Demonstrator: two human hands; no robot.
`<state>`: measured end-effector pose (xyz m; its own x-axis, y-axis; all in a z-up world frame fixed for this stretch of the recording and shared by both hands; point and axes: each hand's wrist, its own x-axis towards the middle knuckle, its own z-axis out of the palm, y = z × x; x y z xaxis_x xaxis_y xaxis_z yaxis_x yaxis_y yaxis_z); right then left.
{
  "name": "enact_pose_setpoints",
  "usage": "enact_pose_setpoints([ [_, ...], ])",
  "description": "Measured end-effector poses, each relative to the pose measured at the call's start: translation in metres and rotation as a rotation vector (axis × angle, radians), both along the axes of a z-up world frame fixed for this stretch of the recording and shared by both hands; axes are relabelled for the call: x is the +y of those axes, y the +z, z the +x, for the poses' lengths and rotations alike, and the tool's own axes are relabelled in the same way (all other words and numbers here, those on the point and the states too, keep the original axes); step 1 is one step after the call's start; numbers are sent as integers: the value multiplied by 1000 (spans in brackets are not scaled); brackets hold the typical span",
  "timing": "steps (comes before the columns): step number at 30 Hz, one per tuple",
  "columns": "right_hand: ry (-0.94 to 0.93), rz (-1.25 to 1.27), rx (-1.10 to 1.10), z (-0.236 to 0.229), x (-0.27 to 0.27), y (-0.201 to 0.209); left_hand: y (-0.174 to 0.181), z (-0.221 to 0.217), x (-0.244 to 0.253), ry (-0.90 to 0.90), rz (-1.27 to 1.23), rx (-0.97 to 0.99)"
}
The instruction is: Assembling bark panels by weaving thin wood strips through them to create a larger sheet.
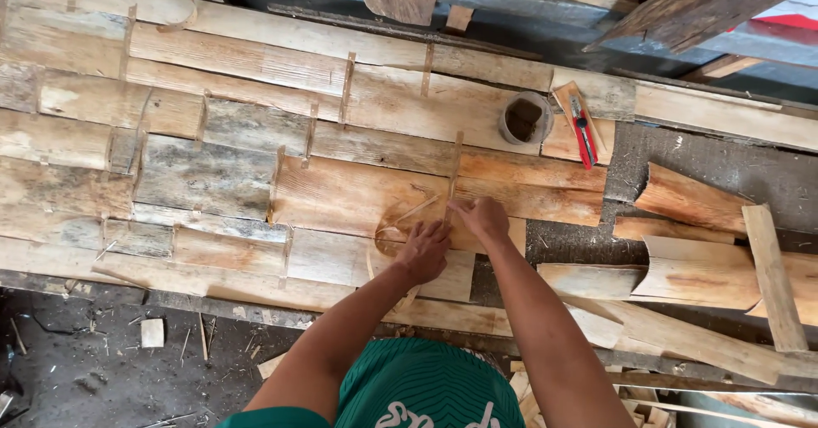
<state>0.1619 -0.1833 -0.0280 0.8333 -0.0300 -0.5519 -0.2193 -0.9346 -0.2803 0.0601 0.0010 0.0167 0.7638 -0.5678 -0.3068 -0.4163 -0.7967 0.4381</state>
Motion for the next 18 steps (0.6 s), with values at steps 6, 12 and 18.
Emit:
enact_pose_setpoints([
  [6, -22, -72, 46, 16, 19, 35, -3, -2, 3, 24, -50, -50],
  [12, -60, -95, 58, 26, 17, 29, 8, -1, 7, 57, -118, -17],
  [18, -52, -48, 83, 27, 15, 33, -1, 3, 6, 64, -118, -205],
])
